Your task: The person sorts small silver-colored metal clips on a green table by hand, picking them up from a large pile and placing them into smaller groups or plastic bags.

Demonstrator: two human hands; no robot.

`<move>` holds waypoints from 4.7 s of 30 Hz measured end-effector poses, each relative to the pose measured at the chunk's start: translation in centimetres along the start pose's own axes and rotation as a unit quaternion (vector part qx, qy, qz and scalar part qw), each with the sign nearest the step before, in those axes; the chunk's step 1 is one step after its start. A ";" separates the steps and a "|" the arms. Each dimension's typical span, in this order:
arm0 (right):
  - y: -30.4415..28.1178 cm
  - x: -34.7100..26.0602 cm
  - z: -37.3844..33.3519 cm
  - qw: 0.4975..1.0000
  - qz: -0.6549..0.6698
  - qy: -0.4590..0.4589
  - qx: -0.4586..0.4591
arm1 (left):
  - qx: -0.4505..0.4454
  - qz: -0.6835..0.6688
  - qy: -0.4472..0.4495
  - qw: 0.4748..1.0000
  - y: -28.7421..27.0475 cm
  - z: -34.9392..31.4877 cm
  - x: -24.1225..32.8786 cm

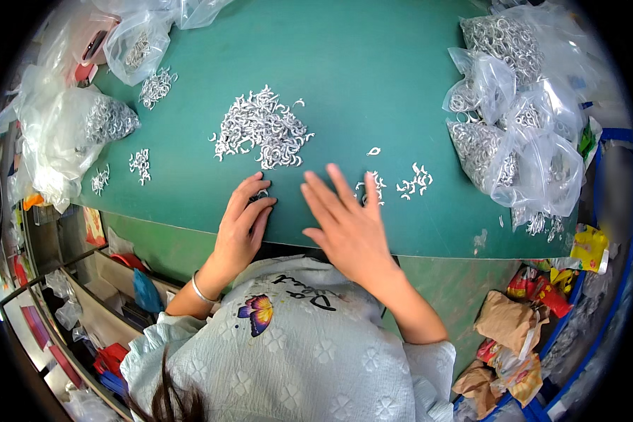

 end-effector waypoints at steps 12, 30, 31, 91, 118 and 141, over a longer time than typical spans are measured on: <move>-1.8 5.9 -6.4 0.989 -0.023 0.146 0.032 | -0.049 0.032 0.008 0.998 0.3 -0.7 0.1; -3.5 6.8 -3.8 0.991 0.100 0.063 0.057 | -0.444 -0.580 -0.170 0.662 10.8 -6.6 4.8; -3.0 6.6 -3.7 0.993 0.095 0.056 0.035 | -0.463 -0.602 -0.201 0.619 12.0 -7.3 4.8; -6.2 10.1 -10.4 0.869 0.235 0.107 0.422 | -0.260 -0.646 -0.426 0.578 8.4 7.1 13.7; -6.2 9.7 -8.3 0.892 0.208 0.143 0.374 | -0.036 -0.232 -0.090 0.968 -3.3 7.4 1.9; -2.6 -4.0 4.9 0.963 0.205 -0.066 0.163 | -0.092 -0.827 -0.303 0.464 3.8 0.1 -0.7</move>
Point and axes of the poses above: each hand's wrist, its own z-axis towards the middle knuckle, its own y-axis out of the palm, x = y × z, the point moved 8 cm from there along z, towards the middle knuckle, and after that the axes turned 8 degrees about z, right-handed, at the moved point
